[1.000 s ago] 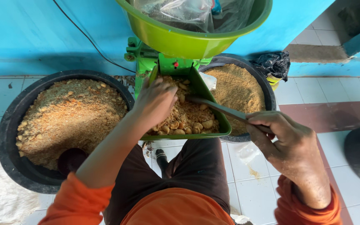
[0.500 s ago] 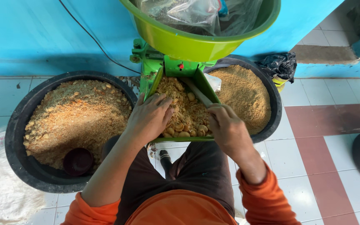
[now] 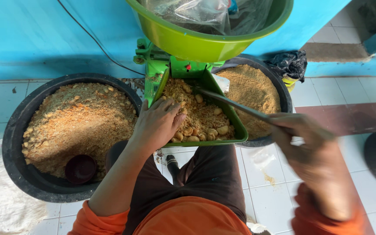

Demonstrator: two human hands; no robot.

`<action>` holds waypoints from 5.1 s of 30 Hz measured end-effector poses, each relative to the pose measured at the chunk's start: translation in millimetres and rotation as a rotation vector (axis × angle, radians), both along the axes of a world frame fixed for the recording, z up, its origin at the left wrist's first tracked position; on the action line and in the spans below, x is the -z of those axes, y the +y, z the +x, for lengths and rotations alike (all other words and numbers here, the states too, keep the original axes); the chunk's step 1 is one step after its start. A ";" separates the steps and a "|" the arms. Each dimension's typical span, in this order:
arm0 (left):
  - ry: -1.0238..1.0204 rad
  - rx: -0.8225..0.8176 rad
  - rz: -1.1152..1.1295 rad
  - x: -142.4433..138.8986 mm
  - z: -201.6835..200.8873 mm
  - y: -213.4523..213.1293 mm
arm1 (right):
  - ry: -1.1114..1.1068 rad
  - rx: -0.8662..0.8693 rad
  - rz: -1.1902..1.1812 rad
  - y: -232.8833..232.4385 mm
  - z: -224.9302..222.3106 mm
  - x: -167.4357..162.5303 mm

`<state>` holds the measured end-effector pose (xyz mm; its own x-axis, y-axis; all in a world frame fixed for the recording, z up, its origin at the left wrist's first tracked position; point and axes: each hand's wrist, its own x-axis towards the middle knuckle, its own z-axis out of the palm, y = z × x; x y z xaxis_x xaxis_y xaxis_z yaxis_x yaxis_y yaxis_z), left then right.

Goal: The person sits on the floor in front of a green grinding machine and feeds broken nut pieces from a green tray into the machine's hopper, using a flat metal scoop to push the material in. They occasionally scoop the ground powder from a large basin beside the machine into a plastic bag.

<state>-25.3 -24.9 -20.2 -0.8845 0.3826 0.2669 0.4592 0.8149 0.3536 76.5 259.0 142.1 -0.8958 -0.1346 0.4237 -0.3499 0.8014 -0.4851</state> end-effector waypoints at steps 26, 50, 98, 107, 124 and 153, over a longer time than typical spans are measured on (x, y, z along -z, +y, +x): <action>-0.035 0.008 0.019 -7.0 10.8 0.1 | 0.108 -0.066 0.108 -45.0 -11.0 44.1; 0.001 0.021 0.048 -6.4 7.7 -2.9 | 0.185 -0.115 0.066 -45.9 -9.5 44.5; -0.004 0.043 0.039 -4.1 10.0 -0.1 | 0.185 0.031 0.229 12.6 14.4 -4.2; -0.006 0.046 0.026 -1.2 8.9 1.5 | -0.065 -0.005 0.264 15.7 12.6 -60.4; -0.010 0.041 0.053 0.3 9.6 -1.7 | 0.208 -0.082 0.049 -25.7 -13.3 60.2; 0.002 0.041 0.068 -2.3 10.2 -3.8 | 0.275 -0.022 -0.004 -34.7 -5.6 51.5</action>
<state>-15.1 -28.7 -17.9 -0.8677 0.3997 0.2956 0.4929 0.7692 0.4067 70.9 224.3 90.6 -0.7437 -0.1504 0.6514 -0.4862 0.7905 -0.3725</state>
